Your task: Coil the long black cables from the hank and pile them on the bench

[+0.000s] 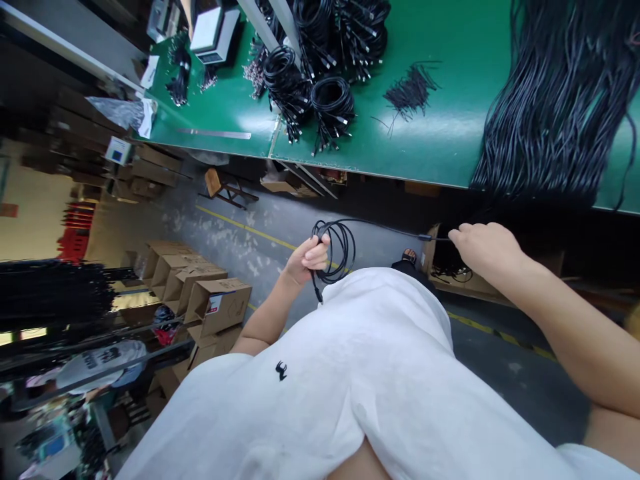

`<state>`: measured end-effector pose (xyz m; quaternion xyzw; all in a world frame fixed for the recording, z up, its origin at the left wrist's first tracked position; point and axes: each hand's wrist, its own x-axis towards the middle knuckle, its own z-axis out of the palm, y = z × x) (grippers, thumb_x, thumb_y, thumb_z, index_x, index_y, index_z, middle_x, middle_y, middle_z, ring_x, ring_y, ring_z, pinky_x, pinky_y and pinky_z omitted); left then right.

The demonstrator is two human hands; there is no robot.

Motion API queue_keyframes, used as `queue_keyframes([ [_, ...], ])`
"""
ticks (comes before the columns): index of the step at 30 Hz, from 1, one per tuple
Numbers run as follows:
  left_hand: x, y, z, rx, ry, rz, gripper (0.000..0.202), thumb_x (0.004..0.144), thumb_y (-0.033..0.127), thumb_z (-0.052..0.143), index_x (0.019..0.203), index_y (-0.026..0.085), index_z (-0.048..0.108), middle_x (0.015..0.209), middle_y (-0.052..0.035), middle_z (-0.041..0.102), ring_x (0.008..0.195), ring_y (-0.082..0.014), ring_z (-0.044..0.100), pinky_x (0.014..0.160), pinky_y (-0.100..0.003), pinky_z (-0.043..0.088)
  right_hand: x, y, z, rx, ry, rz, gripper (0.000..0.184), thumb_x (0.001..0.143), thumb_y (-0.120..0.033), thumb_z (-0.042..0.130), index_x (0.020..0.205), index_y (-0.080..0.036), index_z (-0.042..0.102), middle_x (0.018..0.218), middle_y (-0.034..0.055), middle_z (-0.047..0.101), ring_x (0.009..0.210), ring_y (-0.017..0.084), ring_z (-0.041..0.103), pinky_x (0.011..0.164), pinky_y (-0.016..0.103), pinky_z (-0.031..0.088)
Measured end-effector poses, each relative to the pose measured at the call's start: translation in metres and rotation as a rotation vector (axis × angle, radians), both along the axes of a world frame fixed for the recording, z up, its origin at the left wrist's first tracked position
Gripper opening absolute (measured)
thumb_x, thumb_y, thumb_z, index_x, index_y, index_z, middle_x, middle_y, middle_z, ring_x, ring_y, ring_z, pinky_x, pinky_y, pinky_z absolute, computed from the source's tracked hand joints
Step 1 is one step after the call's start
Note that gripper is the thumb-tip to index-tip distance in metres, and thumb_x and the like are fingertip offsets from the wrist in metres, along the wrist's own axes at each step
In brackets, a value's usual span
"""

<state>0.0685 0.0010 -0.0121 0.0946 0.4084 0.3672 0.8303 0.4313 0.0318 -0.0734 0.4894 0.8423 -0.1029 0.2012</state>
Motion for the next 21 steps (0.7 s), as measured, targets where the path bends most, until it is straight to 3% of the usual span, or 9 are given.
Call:
queue_keyframes([
  [1,0.004,-0.002,0.0,0.044,0.005,-0.108,0.023,0.096,0.026,0.054,0.085,0.009,0.066,0.047,0.0083,0.037,0.032,-0.0009,0.027,0.035,-0.012,0.023,-0.005,0.004,0.005,0.004,-0.026,-0.045,0.023,0.089,-0.008,0.044,0.092,-0.011,0.067,0.085,0.0147,0.067,0.077,0.028,0.067,0.062,0.036,0.04],
  [3,0.016,-0.005,0.001,0.123,0.009,-0.324,0.025,0.088,0.033,0.067,0.09,0.009,0.067,0.048,0.0061,0.044,0.035,-0.003,0.033,0.038,-0.015,0.028,-0.023,0.009,0.017,0.078,0.1,-0.033,0.03,0.088,-0.017,0.053,0.115,-0.009,0.063,0.11,0.0204,0.066,0.095,0.033,0.066,0.073,0.041,0.046],
  [6,0.039,-0.005,0.001,0.189,-0.04,-0.617,0.042,0.079,0.045,0.075,0.098,0.008,0.067,0.054,0.0025,0.053,0.043,-0.0067,0.044,0.045,-0.019,0.036,-0.069,0.011,0.032,0.157,0.644,0.216,0.071,0.084,-0.037,0.064,0.146,-0.012,0.041,0.145,0.0212,0.047,0.125,0.034,0.052,0.096,0.044,0.045],
  [8,0.052,-0.004,0.0,0.224,-0.103,-0.764,0.047,0.078,0.049,0.075,0.101,0.009,0.067,0.059,0.0004,0.057,0.049,-0.0084,0.05,0.051,-0.022,0.04,-0.096,0.008,0.035,0.091,0.9,0.345,0.055,0.089,-0.034,0.058,0.14,-0.016,0.049,0.136,0.017,0.056,0.122,0.028,0.055,0.098,0.041,0.044],
  [11,0.059,-0.001,-0.008,0.268,-0.079,-0.774,0.055,0.078,0.055,0.073,0.108,0.01,0.065,0.076,-0.0058,0.065,0.065,-0.0127,0.061,0.065,-0.026,0.048,-0.111,0.004,0.028,-0.046,0.889,0.276,0.027,0.091,-0.02,0.048,0.111,-0.019,0.066,0.102,0.0103,0.069,0.094,0.021,0.063,0.081,0.032,0.047],
  [14,0.056,0.001,-0.019,0.374,0.124,-0.701,0.058,0.081,0.058,0.068,0.116,0.011,0.064,0.1,-0.0127,0.071,0.09,-0.0202,0.067,0.087,-0.034,0.05,-0.093,0.0,0.021,-0.116,0.795,0.105,0.027,0.086,-0.012,0.045,0.102,-0.019,0.066,0.097,0.0076,0.069,0.089,0.019,0.062,0.072,0.027,0.044],
  [17,0.054,0.004,-0.027,0.536,0.381,-0.728,0.05,0.088,0.052,0.062,0.123,0.016,0.064,0.126,-0.0117,0.066,0.117,-0.0236,0.06,0.105,-0.037,0.042,-0.062,-0.002,0.015,-0.181,0.766,0.027,0.034,0.084,-0.009,0.042,0.106,-0.022,0.065,0.106,0.0057,0.068,0.095,0.017,0.062,0.075,0.025,0.044],
  [19,0.057,0.007,-0.027,0.587,0.469,-0.741,0.048,0.091,0.049,0.057,0.128,0.018,0.061,0.138,-0.0111,0.06,0.127,-0.0233,0.055,0.11,-0.036,0.038,-0.036,-0.002,0.005,-0.199,0.683,-0.035,0.033,0.083,-0.009,0.042,0.102,-0.022,0.066,0.105,0.0051,0.067,0.095,0.017,0.062,0.075,0.025,0.044],
  [21,0.061,0.01,-0.023,0.57,0.478,-0.716,0.051,0.094,0.049,0.052,0.131,0.015,0.058,0.139,-0.0149,0.058,0.125,-0.0225,0.057,0.104,-0.034,0.044,-0.006,-0.004,-0.013,-0.222,0.555,-0.108,0.03,0.082,-0.01,0.042,0.095,-0.021,0.067,0.099,0.0055,0.067,0.092,0.018,0.063,0.075,0.026,0.045],
])
